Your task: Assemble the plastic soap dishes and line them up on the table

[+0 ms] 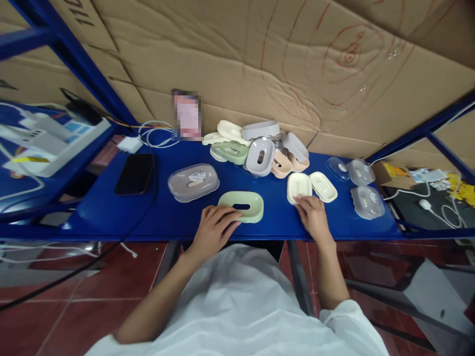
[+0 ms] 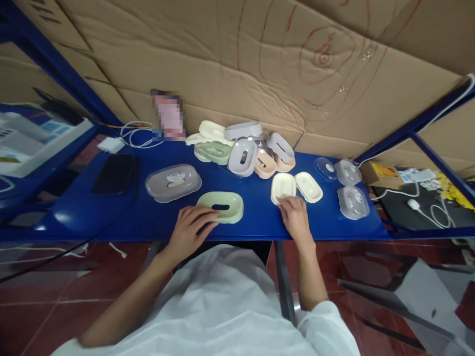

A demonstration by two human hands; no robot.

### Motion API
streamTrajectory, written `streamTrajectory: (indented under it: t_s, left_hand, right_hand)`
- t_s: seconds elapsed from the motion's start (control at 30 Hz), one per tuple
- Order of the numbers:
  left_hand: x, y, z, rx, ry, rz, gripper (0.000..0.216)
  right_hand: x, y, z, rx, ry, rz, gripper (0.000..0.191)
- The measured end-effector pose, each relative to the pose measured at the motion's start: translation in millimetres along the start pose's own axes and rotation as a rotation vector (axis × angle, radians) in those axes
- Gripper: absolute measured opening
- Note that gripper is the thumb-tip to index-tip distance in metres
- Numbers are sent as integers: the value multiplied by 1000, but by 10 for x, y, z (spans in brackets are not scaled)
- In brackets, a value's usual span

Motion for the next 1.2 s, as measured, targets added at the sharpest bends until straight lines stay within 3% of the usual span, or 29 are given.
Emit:
streamTrajectory:
  t_s: [0.1, 0.17, 0.33, 0.47, 0.53, 0.63, 0.73, 0.9, 1.2]
  left_hand:
    - [4, -148, 9, 127, -24, -101, 19]
    - [56, -170, 25, 145, -1, -120, 19]
    - [311, 48, 19, 56, 65, 17, 19]
    - [444, 211, -23, 46, 64, 133, 21]
    - [468, 228, -37, 63, 77, 171, 23]
    - [495, 240, -70, 48, 155, 222, 35]
    - [462, 232, -104, 16, 199, 256, 48]
    - [293, 143, -88, -12, 176, 239, 22]
    - [122, 137, -91, -63, 178, 109, 26]
  right_hand:
    - [-432, -53, -163, -22, -131, 118, 33]
    - [-592, -60, -207, -32, -167, 185, 37]
    - [-739, 102, -94, 22, -120, 289, 37]
    - [-831, 210, -11, 71, -48, 330, 49]
    - [-901, 191, 7, 80, -85, 319, 55]
    - [-1030, 191, 30, -20, -236, 323, 58]
    - [-1060, 178, 61, -85, -288, 382, 50]
    - [-1145, 164, 184, -105, -328, 456, 37]
    - [-1321, 179, 213, -46, -411, 250, 41]
Point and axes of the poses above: each hand's wrist, its own z-axis towards the middle knuckle, its own y-axis out of the palm, x = y × z, the point moved 8 cm from there along z, towards the middle knuckle, and after that the axes turned 13 degrees about -y, right-handed, at the moved point
